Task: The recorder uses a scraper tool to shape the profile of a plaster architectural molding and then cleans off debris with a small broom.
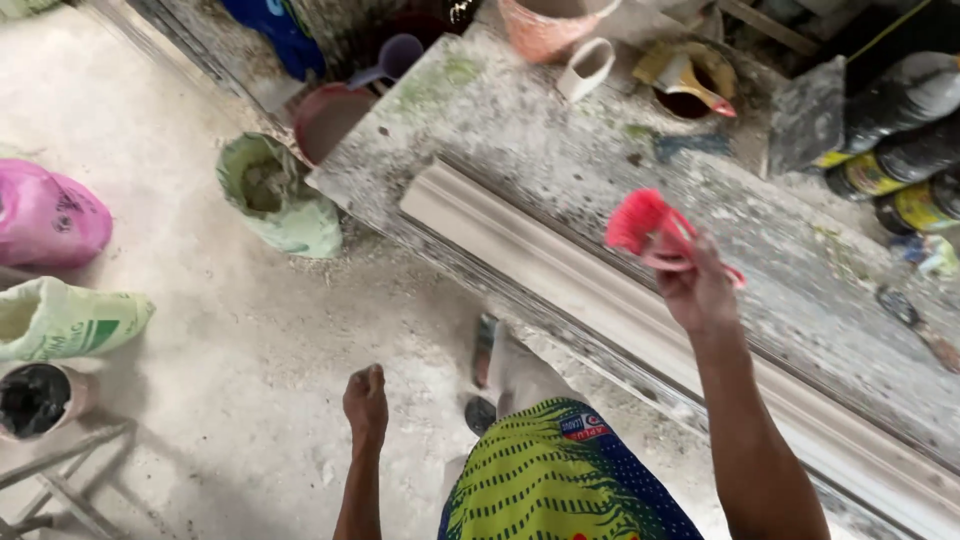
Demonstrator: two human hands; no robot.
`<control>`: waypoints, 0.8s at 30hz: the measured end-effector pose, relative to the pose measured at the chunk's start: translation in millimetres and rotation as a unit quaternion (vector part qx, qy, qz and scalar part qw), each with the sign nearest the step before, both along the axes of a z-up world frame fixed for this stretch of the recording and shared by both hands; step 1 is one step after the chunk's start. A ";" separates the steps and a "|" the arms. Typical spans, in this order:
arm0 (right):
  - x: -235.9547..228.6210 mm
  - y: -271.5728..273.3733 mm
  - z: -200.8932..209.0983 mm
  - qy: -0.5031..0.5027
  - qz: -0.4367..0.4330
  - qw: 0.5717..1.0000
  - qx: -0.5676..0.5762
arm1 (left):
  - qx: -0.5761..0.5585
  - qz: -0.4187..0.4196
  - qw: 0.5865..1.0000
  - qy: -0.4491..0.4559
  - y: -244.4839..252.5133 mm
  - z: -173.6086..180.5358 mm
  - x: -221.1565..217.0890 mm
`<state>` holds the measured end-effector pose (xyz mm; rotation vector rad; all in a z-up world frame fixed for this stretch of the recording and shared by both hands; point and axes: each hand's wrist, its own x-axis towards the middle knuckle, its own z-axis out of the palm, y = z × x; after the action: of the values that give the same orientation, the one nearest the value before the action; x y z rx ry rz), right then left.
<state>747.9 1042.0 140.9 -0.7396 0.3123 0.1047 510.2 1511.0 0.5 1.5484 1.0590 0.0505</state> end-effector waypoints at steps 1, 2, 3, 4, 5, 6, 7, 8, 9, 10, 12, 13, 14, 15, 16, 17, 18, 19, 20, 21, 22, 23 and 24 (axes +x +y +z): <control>21.2 28.0 -4.3 -0.012 0.014 0.999 -0.032 | 0.004 -0.014 1.000 -0.014 12.6 3.9 15.0; 44.8 57.7 -9.6 -0.024 0.026 0.997 -0.062 | 0.011 -0.029 0.999 -0.028 28.1 8.6 33.8; 67.7 87.7 -8.8 -0.025 0.026 0.998 -0.059 | 0.014 -0.029 0.999 -0.028 40.2 16.6 50.3; 90.3 117.1 -8.8 0.001 0.082 0.988 -0.132 | 0.019 -0.038 0.998 -0.038 51.8 23.6 66.7; 115.1 146.8 -9.5 0.025 0.137 0.969 -0.203 | 0.024 -0.046 0.998 -0.047 63.6 29.8 85.2; 156.1 163.7 -37.1 0.030 0.139 0.969 -0.201 | 0.026 -0.045 0.998 -0.042 80.3 22.8 102.2; 199.2 181.1 -65.3 -0.050 0.174 0.900 -0.396 | 0.040 -0.061 0.997 -0.040 97.2 15.8 121.8; 237.7 200.3 -96.0 -0.124 0.203 0.787 -0.569 | 0.054 -0.077 0.995 -0.032 115.5 11.4 136.6; 269.7 220.9 -109.0 -0.117 0.210 0.789 -0.565 | 0.056 -0.076 0.995 -0.021 130.0 10.0 143.7; 313.3 243.6 -117.2 -0.169 0.164 0.728 -0.644 | 0.058 -0.093 0.994 -0.005 148.3 9.3 164.7; 398.7 270.8 -161.0 -0.210 0.117 0.662 -0.710 | 0.063 -0.117 0.991 0.019 181.7 20.0 206.7; 437.8 274.8 -199.0 -0.307 -0.023 0.540 -0.783 | 0.065 -0.141 0.988 0.027 196.1 29.9 226.6; 477.6 270.7 -235.4 -0.387 -0.163 0.385 -0.822 | 0.065 -0.170 0.983 0.030 208.4 36.0 252.3; 476.3 302.3 -214.5 -0.375 -0.164 0.385 -0.827 | 0.065 -0.182 0.981 0.034 228.4 27.9 292.0; 459.2 327.0 -197.9 -0.319 -0.058 0.374 -0.869 | 0.093 -0.199 0.975 0.024 238.9 19.7 314.1; 442.5 352.3 -180.7 -0.259 0.051 0.358 -0.896 | 0.120 -0.215 0.969 0.013 248.1 10.2 333.9; 393.6 374.8 -166.1 -0.245 0.061 0.355 -0.900 | 0.110 -0.227 0.967 0.023 247.7 -3.9 352.6; 351.2 407.0 -140.7 -0.254 0.086 0.634 -0.726 | 0.108 -0.226 0.968 -0.028 245.5 -16.7 369.0; 331.4 449.8 -102.9 -0.243 0.086 0.844 -0.471 | 0.111 -0.222 0.964 -0.091 244.0 -29.3 400.7; 302.1 456.7 -128.4 -0.239 0.079 0.842 -0.477 | 0.106 -0.230 0.963 -0.094 241.7 -33.2 420.3; 268.8 462.8 -154.8 -0.297 0.138 0.674 -0.662 | 0.058 -0.260 0.961 -0.078 237.6 -38.1 436.7; 234.2 468.6 -182.0 -0.330 0.194 0.460 -0.801 | 0.011 -0.289 0.955 -0.061 231.6 -43.8 451.4; 232.7 471.0 -177.6 -0.315 0.195 0.461 -0.806 | 0.004 -0.301 0.952 -0.056 226.3 -49.5 462.6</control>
<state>980.7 1513.1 -36.6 -2.7040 -0.7059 -0.0955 972.8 1737.3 -49.0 1.7939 0.4644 -0.2756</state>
